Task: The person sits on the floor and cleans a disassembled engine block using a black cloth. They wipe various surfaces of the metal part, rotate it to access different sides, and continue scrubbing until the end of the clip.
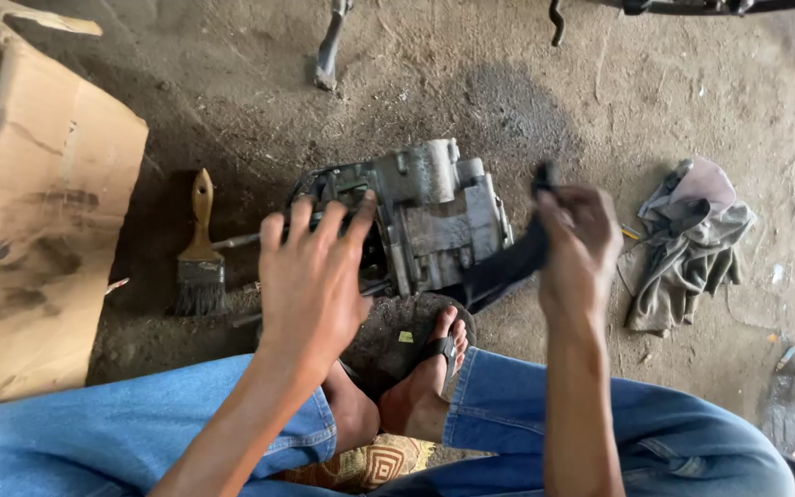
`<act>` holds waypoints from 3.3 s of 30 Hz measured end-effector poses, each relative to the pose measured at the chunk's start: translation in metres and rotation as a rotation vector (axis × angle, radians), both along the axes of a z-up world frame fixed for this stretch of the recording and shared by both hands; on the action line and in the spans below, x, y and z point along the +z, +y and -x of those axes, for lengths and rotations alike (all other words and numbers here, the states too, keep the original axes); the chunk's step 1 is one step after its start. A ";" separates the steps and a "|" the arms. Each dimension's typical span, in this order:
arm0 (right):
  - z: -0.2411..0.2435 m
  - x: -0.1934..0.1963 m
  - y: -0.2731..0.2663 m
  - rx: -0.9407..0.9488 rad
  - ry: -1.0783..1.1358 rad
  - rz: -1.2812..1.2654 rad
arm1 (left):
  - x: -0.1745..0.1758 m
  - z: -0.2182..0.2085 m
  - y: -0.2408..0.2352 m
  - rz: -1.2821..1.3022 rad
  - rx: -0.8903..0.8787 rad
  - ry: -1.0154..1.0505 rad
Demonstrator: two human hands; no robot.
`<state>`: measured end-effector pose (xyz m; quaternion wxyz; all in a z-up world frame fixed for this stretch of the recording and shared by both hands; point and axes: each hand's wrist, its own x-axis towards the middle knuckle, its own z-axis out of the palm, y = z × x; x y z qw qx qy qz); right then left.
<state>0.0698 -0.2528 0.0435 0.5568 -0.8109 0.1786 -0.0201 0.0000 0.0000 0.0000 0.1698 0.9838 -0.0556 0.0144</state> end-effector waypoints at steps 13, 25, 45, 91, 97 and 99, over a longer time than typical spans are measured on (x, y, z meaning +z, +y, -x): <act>0.052 -0.004 0.002 0.498 -0.141 0.687 | -0.003 0.002 -0.002 -0.025 0.019 -0.069; 0.015 -0.012 -0.015 0.943 -0.303 0.835 | 0.010 -0.001 0.001 0.054 -0.014 0.213; -0.019 0.025 -0.022 1.307 -0.313 1.169 | -0.002 -0.006 -0.002 0.031 -0.033 0.296; 0.036 0.034 0.004 1.068 -0.104 1.406 | 0.005 -0.001 -0.003 0.061 -0.016 0.232; 0.034 0.038 -0.013 1.094 0.014 1.325 | 0.000 -0.001 -0.003 0.041 -0.017 0.210; 0.029 0.037 -0.015 1.118 -0.095 1.417 | 0.006 -0.004 -0.003 0.035 -0.024 0.195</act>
